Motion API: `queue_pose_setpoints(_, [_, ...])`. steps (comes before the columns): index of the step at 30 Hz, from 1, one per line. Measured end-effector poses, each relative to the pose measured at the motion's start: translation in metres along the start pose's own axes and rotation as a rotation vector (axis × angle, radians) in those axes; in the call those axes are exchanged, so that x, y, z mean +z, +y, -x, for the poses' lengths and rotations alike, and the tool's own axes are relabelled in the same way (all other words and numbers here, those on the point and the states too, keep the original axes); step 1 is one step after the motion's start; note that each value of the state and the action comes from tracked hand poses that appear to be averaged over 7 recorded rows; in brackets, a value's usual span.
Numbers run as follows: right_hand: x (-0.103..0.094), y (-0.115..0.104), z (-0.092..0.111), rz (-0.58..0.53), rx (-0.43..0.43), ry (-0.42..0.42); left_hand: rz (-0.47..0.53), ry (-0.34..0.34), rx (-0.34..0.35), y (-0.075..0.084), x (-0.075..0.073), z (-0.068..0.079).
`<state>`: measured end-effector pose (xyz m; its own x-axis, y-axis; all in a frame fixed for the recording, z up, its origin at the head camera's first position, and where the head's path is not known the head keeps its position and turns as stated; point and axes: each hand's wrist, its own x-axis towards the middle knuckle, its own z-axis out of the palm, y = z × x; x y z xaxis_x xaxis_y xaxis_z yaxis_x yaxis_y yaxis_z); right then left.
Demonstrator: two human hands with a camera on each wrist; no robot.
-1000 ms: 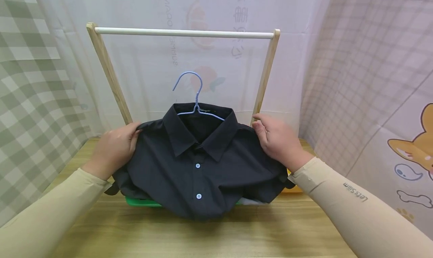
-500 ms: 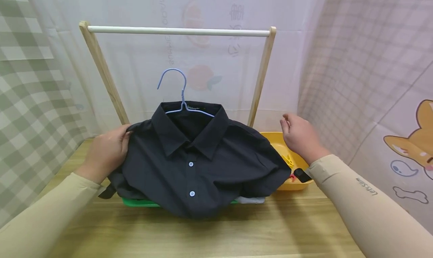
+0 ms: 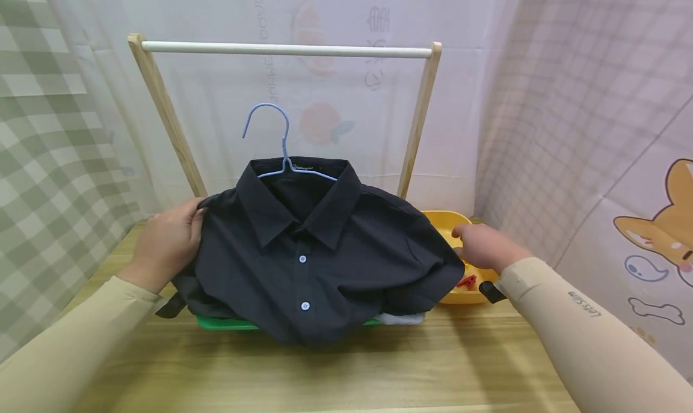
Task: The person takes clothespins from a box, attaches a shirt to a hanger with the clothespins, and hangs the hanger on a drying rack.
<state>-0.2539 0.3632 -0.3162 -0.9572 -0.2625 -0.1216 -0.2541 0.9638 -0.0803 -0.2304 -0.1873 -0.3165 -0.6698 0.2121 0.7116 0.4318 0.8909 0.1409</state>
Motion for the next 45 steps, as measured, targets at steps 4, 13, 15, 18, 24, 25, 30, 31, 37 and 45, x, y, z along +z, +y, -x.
queue_pose_setpoints(4, [0.009, 0.004, 0.001, -0.016, -0.079, -0.047, 0.0, 0.002, 0.001, 0.0, 0.001, -0.001])
queue_pose_setpoints(13, [0.022, 0.005, 0.007, -0.017, -0.124, -0.052, 0.006, 0.003, -0.008, 0.001, 0.001, -0.002])
queue_pose_setpoints(15, [0.025, 0.004, 0.008, -0.021, -0.12, -0.06, 0.01, 0.001, -0.01, 0.002, 0.001, -0.002])
queue_pose_setpoints(18, [0.029, 0.004, 0.011, -0.042, -0.091, -0.074, 0.011, 0.001, -0.011, 0.002, 0.001, -0.002])
queue_pose_setpoints(24, [0.036, 0.003, 0.016, -0.048, -0.106, -0.066, 0.007, 0.017, 0.006, 0.003, 0.002, -0.001])
queue_pose_setpoints(25, [0.038, 0.003, 0.017, -0.052, -0.11, -0.071, 0.006, 0.018, 0.01, 0.003, 0.003, -0.001])
queue_pose_setpoints(30, [0.042, 0.001, 0.019, -0.08, -0.082, -0.098, 0.008, 0.02, 0.02, 0.003, 0.004, 0.001])
queue_pose_setpoints(31, [0.042, 0.0, 0.02, -0.084, -0.081, -0.1, 0.009, 0.02, 0.02, 0.003, 0.004, 0.001])
queue_pose_setpoints(37, [0.044, 0.001, 0.021, -0.111, -0.048, -0.104, 0.015, 0.022, 0.019, 0.003, 0.004, 0.001])
queue_pose_setpoints(45, [0.05, 0.005, 0.019, -0.113, -0.036, -0.095, 0.013, 0.02, 0.018, 0.002, 0.004, 0.001])
